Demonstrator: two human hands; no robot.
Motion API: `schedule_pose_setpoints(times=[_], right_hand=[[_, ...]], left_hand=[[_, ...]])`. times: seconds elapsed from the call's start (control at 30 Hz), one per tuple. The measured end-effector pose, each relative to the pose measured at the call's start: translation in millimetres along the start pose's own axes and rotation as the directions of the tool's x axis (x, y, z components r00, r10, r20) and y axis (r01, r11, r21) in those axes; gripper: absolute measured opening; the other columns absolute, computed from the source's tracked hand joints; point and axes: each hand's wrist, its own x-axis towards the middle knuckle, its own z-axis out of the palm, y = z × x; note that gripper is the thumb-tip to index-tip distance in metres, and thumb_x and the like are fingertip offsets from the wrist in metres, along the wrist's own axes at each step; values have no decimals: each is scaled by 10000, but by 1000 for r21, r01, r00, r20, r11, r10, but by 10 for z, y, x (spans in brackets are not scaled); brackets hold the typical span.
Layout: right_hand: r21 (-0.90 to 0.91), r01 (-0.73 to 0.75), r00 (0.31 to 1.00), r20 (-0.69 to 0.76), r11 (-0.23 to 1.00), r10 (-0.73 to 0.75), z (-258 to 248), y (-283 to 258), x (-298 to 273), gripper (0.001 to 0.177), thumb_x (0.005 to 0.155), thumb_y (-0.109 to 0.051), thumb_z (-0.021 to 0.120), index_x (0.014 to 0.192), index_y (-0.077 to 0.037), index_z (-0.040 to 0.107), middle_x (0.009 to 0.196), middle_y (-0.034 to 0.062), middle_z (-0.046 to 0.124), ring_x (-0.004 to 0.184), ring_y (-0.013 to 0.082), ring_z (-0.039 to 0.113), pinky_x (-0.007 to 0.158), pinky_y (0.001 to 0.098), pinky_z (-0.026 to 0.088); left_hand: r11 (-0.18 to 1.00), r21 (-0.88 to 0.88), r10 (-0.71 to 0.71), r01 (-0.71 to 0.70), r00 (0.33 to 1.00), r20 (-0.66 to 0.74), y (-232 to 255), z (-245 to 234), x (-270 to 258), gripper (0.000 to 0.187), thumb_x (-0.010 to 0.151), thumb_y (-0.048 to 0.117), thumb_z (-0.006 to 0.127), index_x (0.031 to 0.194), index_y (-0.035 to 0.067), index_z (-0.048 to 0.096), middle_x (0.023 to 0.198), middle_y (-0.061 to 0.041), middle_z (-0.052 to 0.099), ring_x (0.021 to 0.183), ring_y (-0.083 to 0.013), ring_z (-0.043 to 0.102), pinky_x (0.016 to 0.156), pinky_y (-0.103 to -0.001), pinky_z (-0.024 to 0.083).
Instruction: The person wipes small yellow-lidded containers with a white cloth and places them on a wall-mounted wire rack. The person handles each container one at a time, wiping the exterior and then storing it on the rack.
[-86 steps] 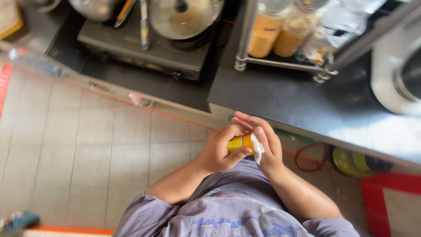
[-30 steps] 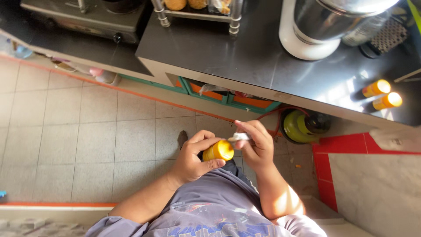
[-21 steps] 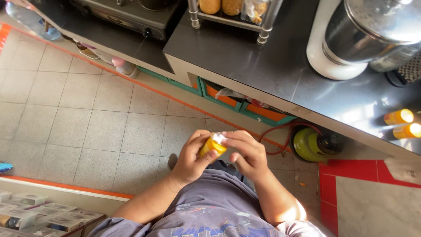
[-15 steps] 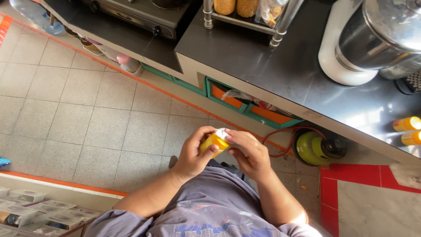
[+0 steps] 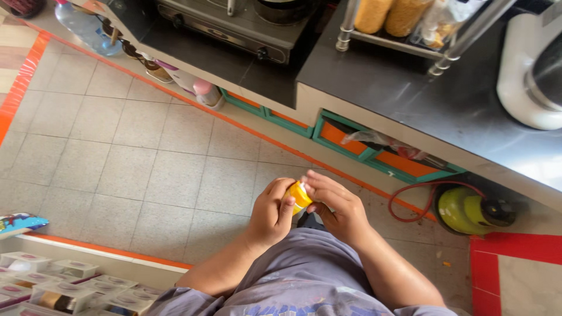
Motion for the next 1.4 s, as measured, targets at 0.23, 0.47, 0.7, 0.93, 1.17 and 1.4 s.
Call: schedule_pose_setpoints(times=[0.23, 0.47, 0.7, 0.93, 1.17, 1.4], right_hand=[[126, -135, 989, 80, 983, 125, 683, -111, 377, 423, 801, 53, 765, 1196, -63, 667, 1372, 104, 667, 1310, 273, 656, 1015, 361, 591], [-122, -74, 997, 23, 990, 78, 1090, -134, 526, 272, 707, -6, 838, 957, -80, 757, 1208, 116, 681, 1019, 216, 693, 871, 313, 580], [19, -536, 843, -43, 844, 536, 1202, 84, 653, 514, 693, -294, 900, 1118, -62, 726, 968, 68, 641, 854, 195, 617, 738, 280, 518], [257, 33, 969, 227, 966, -94, 1428, -6, 1010, 594, 802, -315, 823, 1292, -26, 652, 1318, 142, 673, 1201, 305, 695, 1027, 379, 567], [324, 320, 877, 254, 890, -408, 1664, 130, 1866, 473, 832, -161, 819, 1259, -3, 693, 1299, 160, 704, 1260, 351, 672, 1055, 424, 569], [422, 432, 853, 97, 797, -513, 1705, 610, 2454, 372, 760, -279, 906, 1021, -55, 762, 1021, 43, 746, 1022, 236, 761, 847, 351, 609]], left_hand=[[998, -65, -22, 24, 999, 43, -306, -748, -59, 617, 964, 592, 620, 1191, 18, 609, 1088, -159, 687, 977, -348, 705, 834, -376, 563], [994, -8, 110, -110, 994, 5, -505, -1202, -116, 791, 745, 676, 833, 1195, 60, 626, 1139, -104, 693, 1073, -263, 722, 945, -344, 589], [976, -213, -45, 39, 999, -27, -700, -1333, -211, 785, 653, 670, 862, 1084, 58, 626, 932, -38, 692, 818, -120, 667, 742, -261, 560], [960, -272, -112, 64, 980, -165, -935, -1452, -203, 755, 744, 633, 871, 1120, 31, 610, 938, -27, 702, 835, -84, 657, 736, -244, 554], [878, -451, -276, 160, 939, -204, -1155, -1773, 47, 696, 794, 610, 861, 1043, 35, 557, 887, -35, 666, 824, -63, 600, 696, -230, 499], [897, -425, -158, 126, 986, -42, -1273, -1939, 608, 688, 784, 547, 882, 1062, 53, 492, 938, -43, 677, 846, -77, 661, 730, -230, 552]])
